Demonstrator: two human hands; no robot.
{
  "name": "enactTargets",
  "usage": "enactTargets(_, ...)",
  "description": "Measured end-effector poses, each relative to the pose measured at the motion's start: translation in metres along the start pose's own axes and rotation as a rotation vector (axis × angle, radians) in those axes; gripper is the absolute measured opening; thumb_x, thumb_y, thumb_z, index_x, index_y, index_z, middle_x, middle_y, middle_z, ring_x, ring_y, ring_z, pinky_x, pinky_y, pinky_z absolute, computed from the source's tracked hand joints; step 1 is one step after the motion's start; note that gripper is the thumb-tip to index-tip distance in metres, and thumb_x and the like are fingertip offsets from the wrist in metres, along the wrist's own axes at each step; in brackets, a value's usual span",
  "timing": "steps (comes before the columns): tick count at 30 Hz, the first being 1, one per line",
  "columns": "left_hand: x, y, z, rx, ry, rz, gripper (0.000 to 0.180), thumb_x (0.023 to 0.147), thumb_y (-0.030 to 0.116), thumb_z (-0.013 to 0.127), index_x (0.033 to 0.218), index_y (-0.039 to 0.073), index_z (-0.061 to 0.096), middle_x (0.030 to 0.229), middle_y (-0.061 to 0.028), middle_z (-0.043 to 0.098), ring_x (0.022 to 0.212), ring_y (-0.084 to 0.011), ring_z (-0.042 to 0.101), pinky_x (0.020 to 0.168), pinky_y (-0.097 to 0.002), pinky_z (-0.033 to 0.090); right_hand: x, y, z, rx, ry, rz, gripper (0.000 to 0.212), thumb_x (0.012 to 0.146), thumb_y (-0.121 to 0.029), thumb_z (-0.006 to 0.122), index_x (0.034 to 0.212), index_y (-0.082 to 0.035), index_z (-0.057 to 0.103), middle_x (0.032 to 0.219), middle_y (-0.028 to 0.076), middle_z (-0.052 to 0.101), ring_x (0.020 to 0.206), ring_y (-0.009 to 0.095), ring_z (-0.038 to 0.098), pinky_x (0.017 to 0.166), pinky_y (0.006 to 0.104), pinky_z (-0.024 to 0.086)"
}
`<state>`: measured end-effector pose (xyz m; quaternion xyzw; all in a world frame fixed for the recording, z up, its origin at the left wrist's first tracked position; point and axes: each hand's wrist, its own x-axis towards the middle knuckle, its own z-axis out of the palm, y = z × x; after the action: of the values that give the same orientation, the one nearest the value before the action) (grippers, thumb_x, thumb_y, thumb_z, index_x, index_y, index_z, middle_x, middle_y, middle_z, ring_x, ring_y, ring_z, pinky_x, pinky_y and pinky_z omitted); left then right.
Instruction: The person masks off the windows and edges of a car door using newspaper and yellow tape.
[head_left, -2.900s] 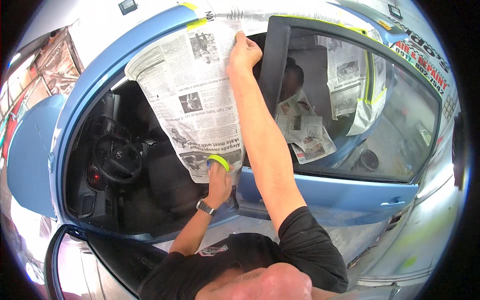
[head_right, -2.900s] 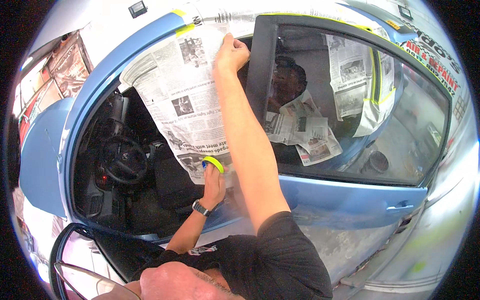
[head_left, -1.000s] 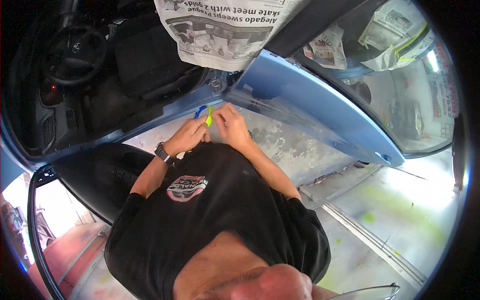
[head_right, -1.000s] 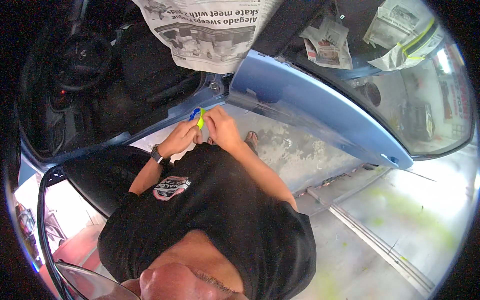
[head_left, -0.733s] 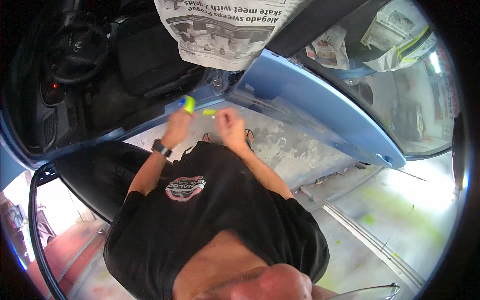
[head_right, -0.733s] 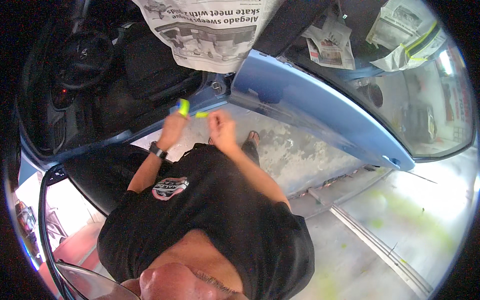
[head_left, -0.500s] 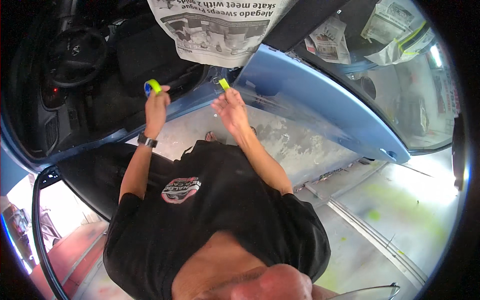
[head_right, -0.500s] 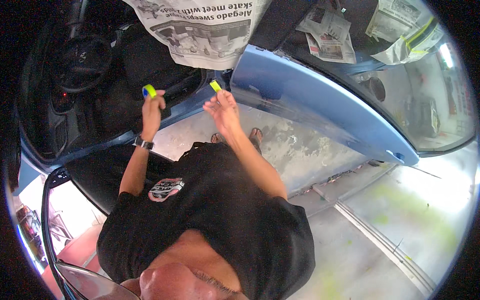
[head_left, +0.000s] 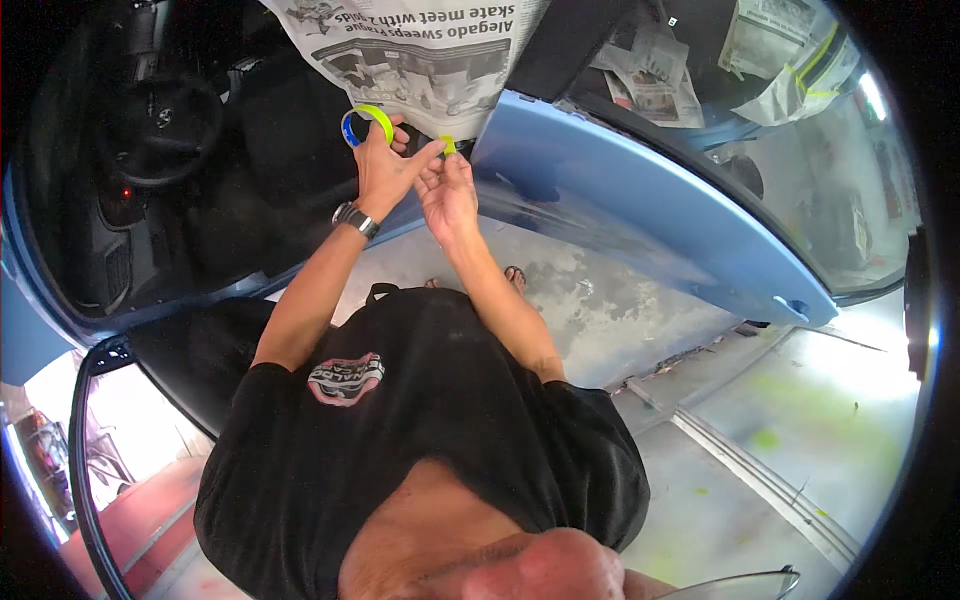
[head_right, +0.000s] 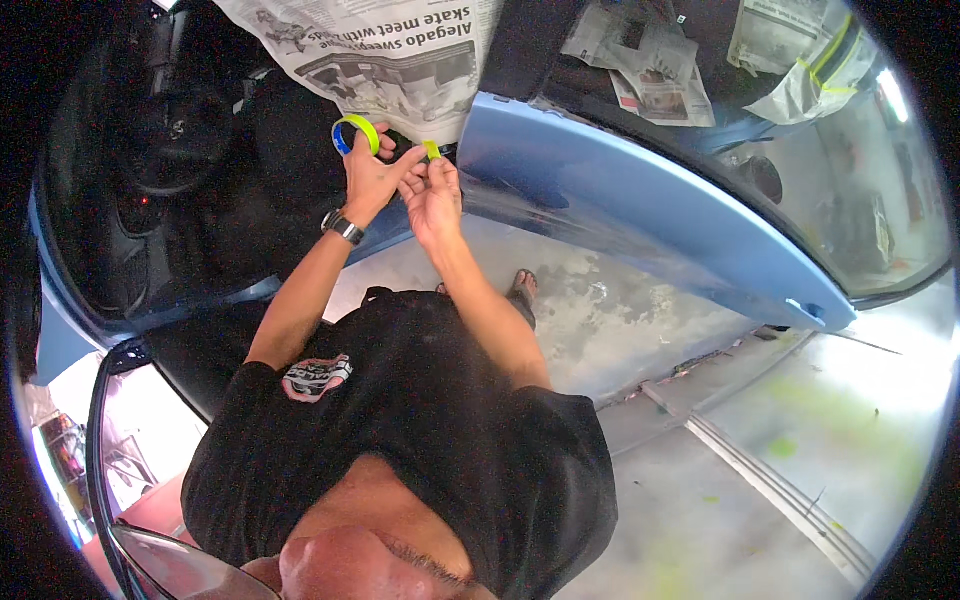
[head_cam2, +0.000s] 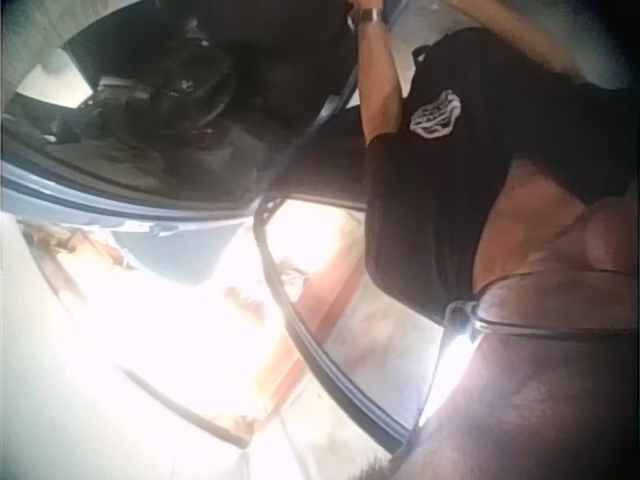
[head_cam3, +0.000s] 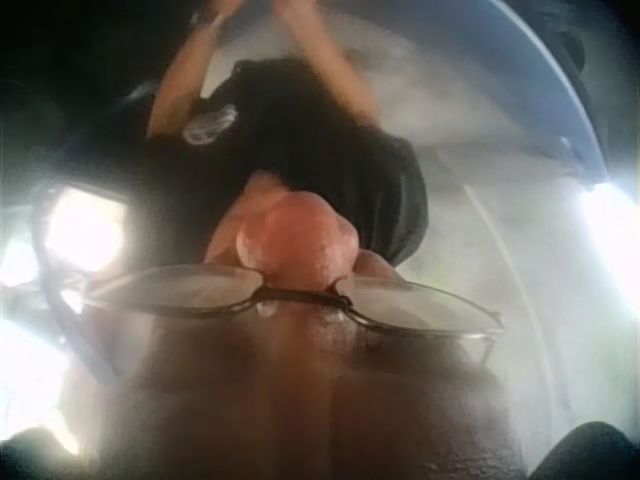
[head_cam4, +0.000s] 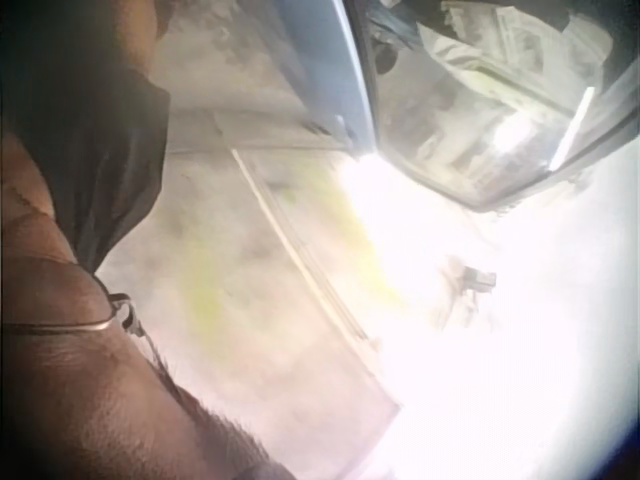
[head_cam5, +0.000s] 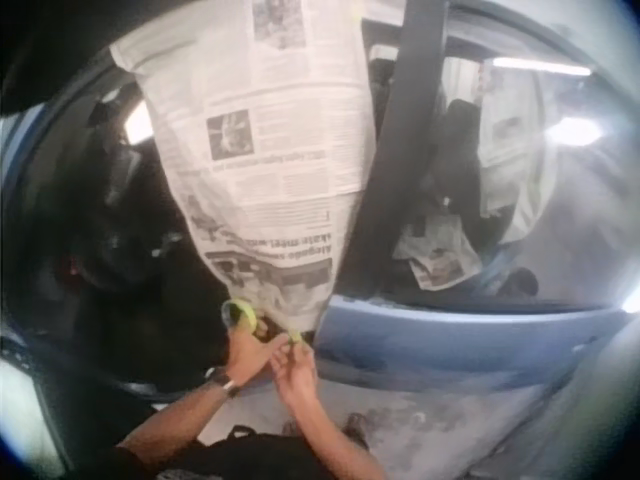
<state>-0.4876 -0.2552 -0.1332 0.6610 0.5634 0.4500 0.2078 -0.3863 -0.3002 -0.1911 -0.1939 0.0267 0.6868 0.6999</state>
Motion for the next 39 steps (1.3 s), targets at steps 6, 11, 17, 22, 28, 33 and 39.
enactTargets(6,0.012,0.002,0.012,0.096,0.005,-0.024,0.087,0.060,0.051,0.097,0.115,-0.005,0.059,0.081,-0.0025,0.061,0.066,-0.0152,0.058,0.070,-0.0338,0.049,0.011,0.000,-0.004,-0.001,0.023,0.001,0.015,0.110,-0.023,0.052,0.120,-0.013,0.052,0.096,0.006,0.067,0.093,0.023,0.068,0.091,0.0458,0.057)
enactTargets(11,0.009,-0.011,0.019,0.177,0.019,0.087,0.090,0.059,0.055,0.096,0.116,-0.003,0.058,0.082,0.0008,0.060,0.071,-0.0158,0.054,0.086,-0.0374,0.038,0.004,-0.007,-0.010,-0.059,0.038,0.006,0.028,0.109,-0.024,0.052,0.133,-0.008,0.050,0.108,0.011,0.068,0.104,0.027,0.068,0.096,0.0487,0.055)
enactTargets(17,0.004,-0.020,0.030,0.186,0.101,0.160,0.093,0.060,0.057,0.093,0.120,-0.003,0.055,0.085,-0.0004,0.061,0.078,-0.0181,0.056,0.090,-0.0397,0.036,-0.027,-0.021,-0.035,-0.313,0.232,0.259,0.046,0.110,-0.026,0.049,0.144,0.003,0.042,0.128,0.021,0.063,0.115,0.033,0.066,0.100,0.0482,0.054)
enactTargets(22,-0.008,-0.026,0.039,0.158,0.049,0.021,0.103,0.062,0.057,0.092,0.135,-0.003,0.050,0.087,-0.0005,0.057,0.080,-0.0184,0.058,0.089,-0.0400,0.036,-0.051,-0.054,-0.041,-0.575,0.083,0.370,0.046,0.109,-0.024,0.052,0.144,0.004,0.044,0.110,0.016,0.071,0.099,0.028,0.071,0.093,0.0411,0.058)
enactTargets(28,-0.046,-0.055,0.055,0.269,0.008,-0.082,0.108,0.071,0.047,0.092,0.150,-0.005,0.039,0.099,-0.0092,0.065,0.089,-0.0245,0.067,0.085,-0.0403,0.046,-0.071,-0.075,-0.034,-0.942,-0.010,0.347,0.036,0.107,-0.026,0.057,0.128,0.003,0.059,0.098,0.011,0.073,0.088,0.020,0.072,0.084,0.0349,0.059)
enactTargets(33,-0.114,-0.066,0.041,-0.230,-0.332,-0.386,0.049,0.094,0.034,0.076,0.123,-0.002,0.062,0.093,-0.0049,0.067,0.082,-0.0131,0.063,0.073,-0.0306,0.052,-0.075,-0.083,-0.038,-1.340,-0.216,0.175,0.029,0.106,-0.026,0.060,0.112,0.002,0.067,0.093,0.008,0.073,0.087,0.015,0.069,0.081,0.0316,0.057)
enactTargets(39,-0.160,-0.046,0.027,-0.654,-0.589,-0.574,0.047,0.111,0.040,0.047,0.118,-0.002,0.066,0.102,-0.0047,0.070,0.091,-0.0134,0.066,0.082,-0.0298,0.052,-0.073,-0.084,-0.041,-1.456,-0.369,0.182,0.023,0.103,-0.017,0.061,0.101,0.004,0.069,0.086,0.007,0.073,0.084,0.014,0.068,0.076,0.0313,0.056)
